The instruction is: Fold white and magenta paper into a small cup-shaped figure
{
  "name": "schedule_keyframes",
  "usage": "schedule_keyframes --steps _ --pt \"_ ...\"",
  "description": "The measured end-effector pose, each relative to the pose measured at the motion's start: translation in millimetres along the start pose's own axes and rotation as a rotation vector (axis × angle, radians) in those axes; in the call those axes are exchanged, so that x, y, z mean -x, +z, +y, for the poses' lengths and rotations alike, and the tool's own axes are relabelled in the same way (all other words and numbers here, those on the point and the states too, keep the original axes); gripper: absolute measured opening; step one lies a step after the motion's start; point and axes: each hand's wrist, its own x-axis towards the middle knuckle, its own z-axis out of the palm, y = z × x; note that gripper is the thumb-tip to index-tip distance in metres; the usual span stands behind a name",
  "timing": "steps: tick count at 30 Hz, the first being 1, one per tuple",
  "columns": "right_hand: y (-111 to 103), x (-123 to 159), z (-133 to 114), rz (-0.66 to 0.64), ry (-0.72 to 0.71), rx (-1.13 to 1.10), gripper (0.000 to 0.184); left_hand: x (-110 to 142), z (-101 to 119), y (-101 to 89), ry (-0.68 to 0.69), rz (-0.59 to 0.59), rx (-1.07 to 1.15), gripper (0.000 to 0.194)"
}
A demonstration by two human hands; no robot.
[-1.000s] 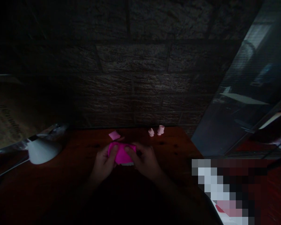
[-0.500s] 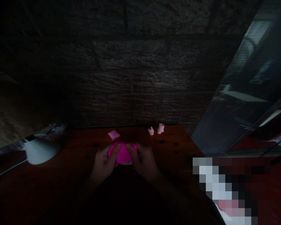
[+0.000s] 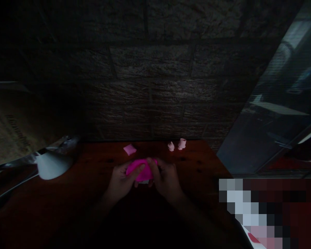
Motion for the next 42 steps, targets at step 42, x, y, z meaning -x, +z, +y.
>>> schedule_keyframes --steps 42 --pt "-39 -28 29 -0.304 -0.116 -0.296 0.038 -22 -1 -44.3 0.404 -0.189 -0.161 0.028"
